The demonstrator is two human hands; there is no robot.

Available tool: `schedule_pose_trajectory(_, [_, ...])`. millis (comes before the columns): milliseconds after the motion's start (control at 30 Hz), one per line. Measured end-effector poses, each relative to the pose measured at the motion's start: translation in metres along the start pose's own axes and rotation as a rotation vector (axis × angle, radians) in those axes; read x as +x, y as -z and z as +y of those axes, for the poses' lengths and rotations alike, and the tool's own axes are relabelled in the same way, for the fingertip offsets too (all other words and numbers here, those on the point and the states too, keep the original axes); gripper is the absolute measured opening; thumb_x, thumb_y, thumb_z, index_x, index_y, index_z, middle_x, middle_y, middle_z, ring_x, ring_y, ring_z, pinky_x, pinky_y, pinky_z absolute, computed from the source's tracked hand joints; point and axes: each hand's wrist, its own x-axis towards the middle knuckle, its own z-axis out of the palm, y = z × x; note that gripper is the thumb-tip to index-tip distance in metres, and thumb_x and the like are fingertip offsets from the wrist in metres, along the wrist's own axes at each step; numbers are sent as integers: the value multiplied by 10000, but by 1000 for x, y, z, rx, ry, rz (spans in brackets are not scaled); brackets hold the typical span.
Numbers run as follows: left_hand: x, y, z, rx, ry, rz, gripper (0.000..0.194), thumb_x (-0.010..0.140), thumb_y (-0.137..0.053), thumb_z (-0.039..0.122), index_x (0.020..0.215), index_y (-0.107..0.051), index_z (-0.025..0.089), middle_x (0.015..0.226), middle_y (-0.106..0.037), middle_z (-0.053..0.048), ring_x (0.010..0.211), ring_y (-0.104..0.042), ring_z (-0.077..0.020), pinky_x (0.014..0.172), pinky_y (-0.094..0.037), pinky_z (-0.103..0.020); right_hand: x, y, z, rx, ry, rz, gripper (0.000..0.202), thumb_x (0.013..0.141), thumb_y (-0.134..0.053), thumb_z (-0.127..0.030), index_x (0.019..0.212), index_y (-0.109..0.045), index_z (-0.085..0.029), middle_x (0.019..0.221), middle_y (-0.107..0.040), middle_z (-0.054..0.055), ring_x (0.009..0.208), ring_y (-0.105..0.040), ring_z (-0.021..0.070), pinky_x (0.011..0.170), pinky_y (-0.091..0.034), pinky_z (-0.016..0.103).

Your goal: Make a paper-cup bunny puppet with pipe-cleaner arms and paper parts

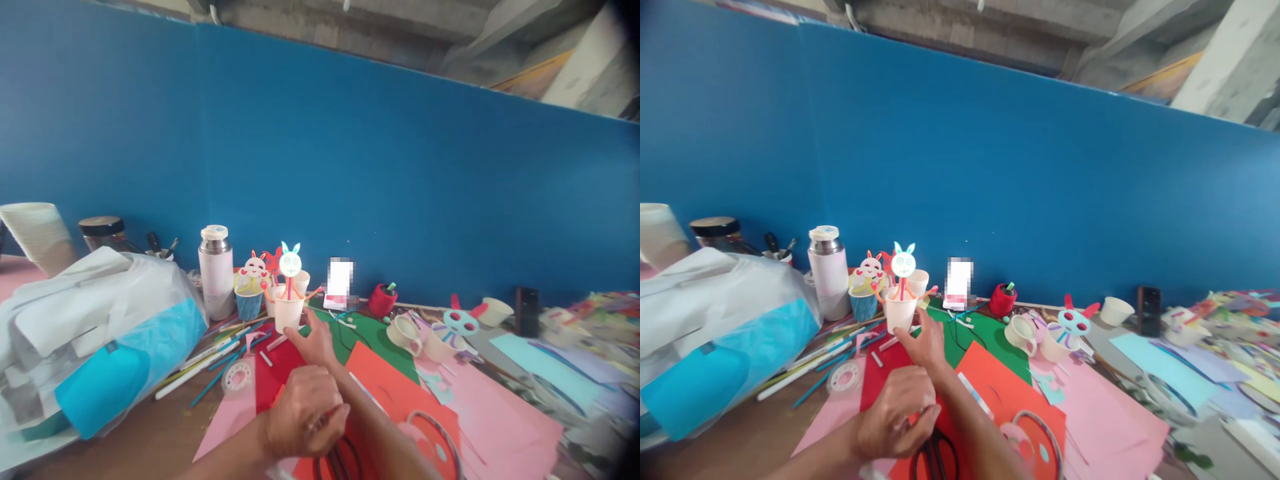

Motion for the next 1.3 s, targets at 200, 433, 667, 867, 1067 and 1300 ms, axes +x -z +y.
schedule_pose_trajectory(200, [13, 4, 23, -89, 2, 80, 169, 700, -463, 78, 586, -410, 191, 488, -518, -13, 490, -443, -118, 500, -320, -270, -9, -19, -15, -6, 45, -34, 429, 670, -626, -364, 1072, -516, -264, 907, -674, 9, 863, -598, 220, 792, -366, 346])
schedule_pose_trajectory(433, [9, 3, 14, -98, 178, 2, 194, 727, -445, 108, 557, -419, 199, 493, -493, -17, 492, -448, -126, 509, -341, -274, -16, -26, -17, -115, 12, -84, 428, 707, -562, -404, 1119, -479, -327, 984, -637, 51, 946, -548, 271, 821, -338, 406])
schedule_pose_trajectory(667, [7, 0, 9, -57, 206, -9, 216, 749, -439, 129, 549, -386, 193, 503, -465, -10, 503, -437, -117, 517, -333, -258, -15, -25, -17, -183, -37, -130, 427, 723, -526, -394, 1136, -484, -294, 1003, -617, 61, 974, -527, 269, 826, -321, 406])
schedule_pose_trajectory(867, [8, 0, 8, -49, 211, 1, 237, 743, -432, 115, 542, -334, 194, 494, -421, 7, 490, -401, -103, 505, -321, -249, -14, -28, -13, -194, -39, -103, 451, 703, -556, -418, 1138, -469, -340, 1055, -603, 57, 995, -512, 283, 830, -330, 415])
schedule_pose_trajectory(1067, [11, 3, 9, -46, 218, 0, 249, 755, -418, 131, 525, -352, 199, 482, -426, 1, 471, -397, -107, 487, -316, -254, -11, -30, -7, -188, -35, -98, 520, 668, -609, -452, 1152, -466, -325, 1040, -618, 52, 994, -513, 287, 859, -322, 413])
schedule_pose_trajectory(1300, [8, 1, 8, -110, 237, -25, 248, 778, -406, 110, 547, -377, 193, 502, -446, -2, 500, -396, -107, 510, -315, -251, -9, -21, -2, -203, 21, -50, 525, 682, -618, -457, 1143, -491, -239, 1017, -637, 48, 982, -515, 251, 837, -317, 365])
